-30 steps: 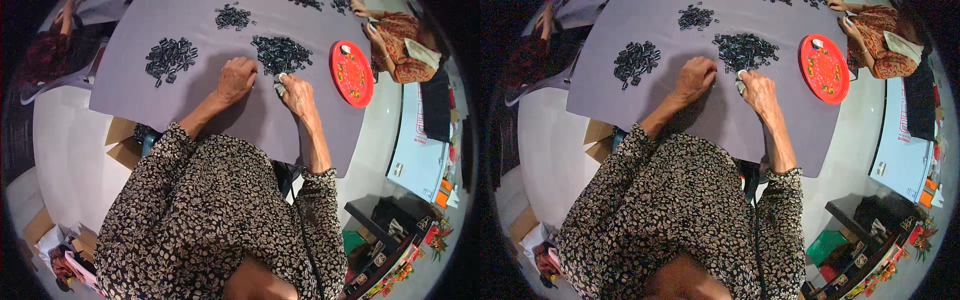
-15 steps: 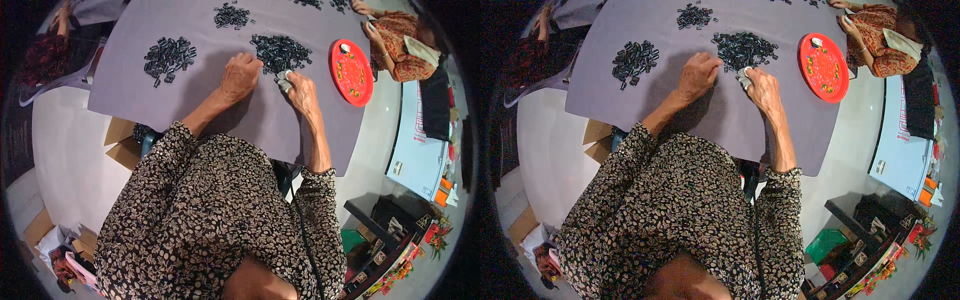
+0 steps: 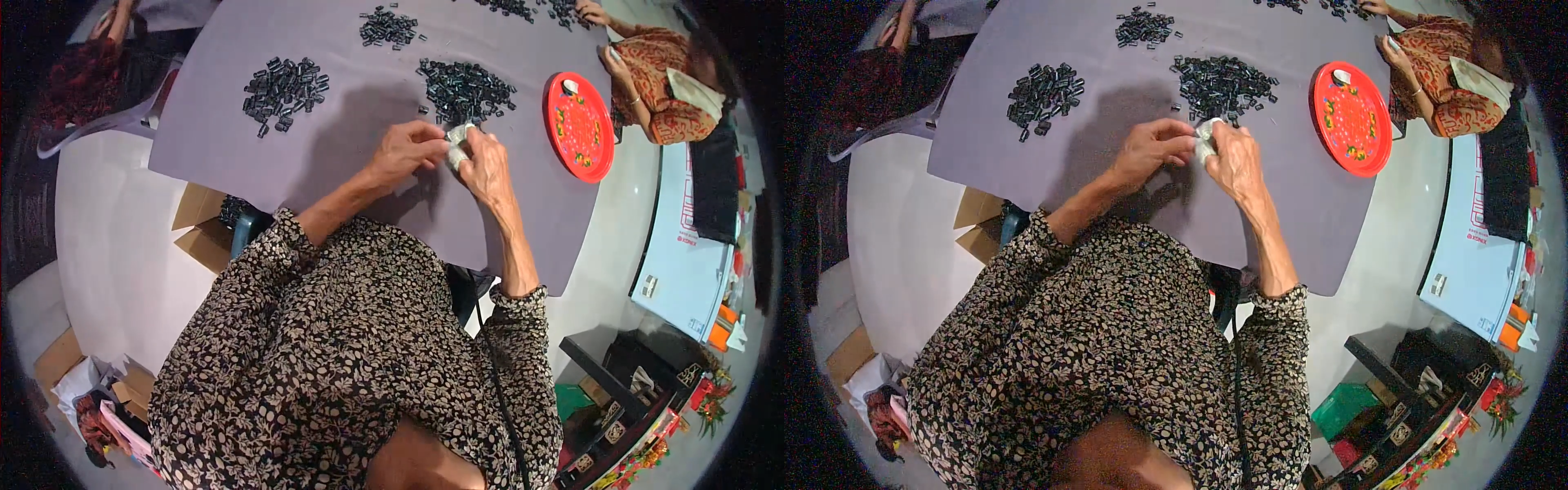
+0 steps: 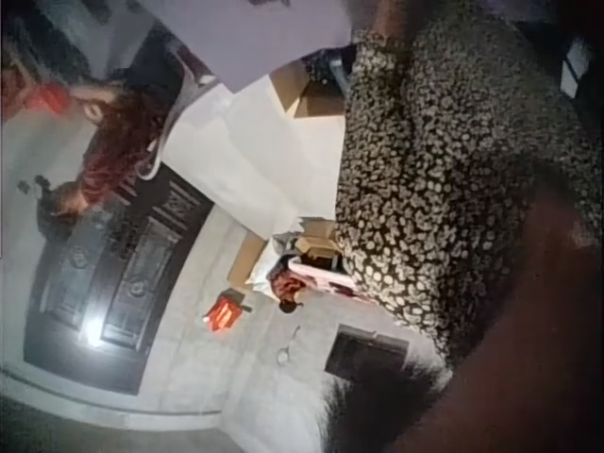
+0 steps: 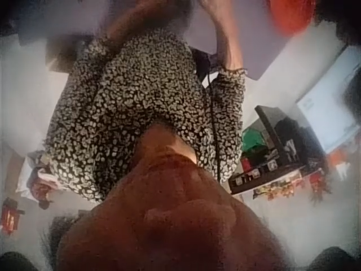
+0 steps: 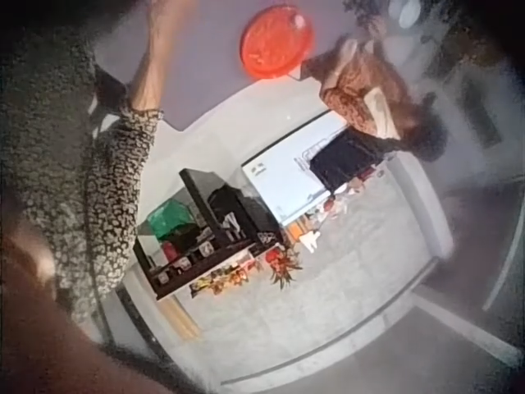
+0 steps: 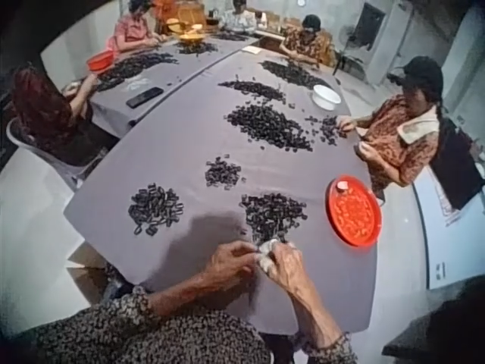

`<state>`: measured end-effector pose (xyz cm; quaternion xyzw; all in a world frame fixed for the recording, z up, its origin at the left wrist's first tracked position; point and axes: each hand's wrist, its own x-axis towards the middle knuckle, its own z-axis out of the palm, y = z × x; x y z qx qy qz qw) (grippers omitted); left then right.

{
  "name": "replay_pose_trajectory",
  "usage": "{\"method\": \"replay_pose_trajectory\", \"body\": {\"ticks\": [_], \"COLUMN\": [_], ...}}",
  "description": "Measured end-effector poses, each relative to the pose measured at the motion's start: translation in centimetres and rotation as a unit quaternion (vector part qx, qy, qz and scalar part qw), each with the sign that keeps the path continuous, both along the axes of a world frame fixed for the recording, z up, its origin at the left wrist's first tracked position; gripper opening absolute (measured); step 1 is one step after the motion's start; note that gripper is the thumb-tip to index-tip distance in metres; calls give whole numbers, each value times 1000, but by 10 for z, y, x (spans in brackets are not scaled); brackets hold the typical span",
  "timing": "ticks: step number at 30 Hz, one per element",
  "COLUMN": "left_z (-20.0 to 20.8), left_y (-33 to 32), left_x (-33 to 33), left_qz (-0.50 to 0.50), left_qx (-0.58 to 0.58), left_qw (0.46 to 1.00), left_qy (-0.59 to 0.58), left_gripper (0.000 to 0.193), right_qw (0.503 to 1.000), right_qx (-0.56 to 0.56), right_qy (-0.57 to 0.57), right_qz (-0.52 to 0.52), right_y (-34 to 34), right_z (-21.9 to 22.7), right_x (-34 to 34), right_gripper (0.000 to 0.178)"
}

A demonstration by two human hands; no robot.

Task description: The person sorts small black plastic components by hand on a table, inspecting them one by one.

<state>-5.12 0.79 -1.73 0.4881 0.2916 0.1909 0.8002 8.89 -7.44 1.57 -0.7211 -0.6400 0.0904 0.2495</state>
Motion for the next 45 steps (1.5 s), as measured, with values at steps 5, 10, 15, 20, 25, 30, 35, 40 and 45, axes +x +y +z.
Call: {"method": "replay_pose_trajectory", "body": {"ticks": [5,10,15,20,25,30,35,40,45], "left_z": [-4,0,5,24,38,45,49,48,52], "left_y": [2,13,17,21,22,20,22,23,21], "left_x": [-1,-6,0,9,20,22,25,27,28], "left_qz": [19,49,29,18,-40,-46,-65,-70,-44], "left_qx": [-111,-107,-96,-110,-127,-123,-152,-150,-81], "left_qw": [994,993,995,992,982,976,967,963,977], "left_qy": [-12,0,-21,-66,-134,-175,-195,-210,-193], "left_gripper": [19,15,15,17,22,22,23,25,23], "right_qw": [993,977,968,980,980,936,891,897,932], "right_qx": [-38,49,89,12,-4,35,67,96,98], "right_qy": [108,162,15,-108,-97,320,435,421,348], "right_qz": [23,-130,-235,-165,-172,-145,-109,-97,-41], "right_y": [-4,-7,-15,-7,-8,-9,-1,-1,3], "right_z": [4,-19,-29,-31,-21,4,48,69,65], "right_x": [-2,44,87,94,88,67,36,17,17], "right_gripper": [9,11,13,11,9,7,15,20,19]}}
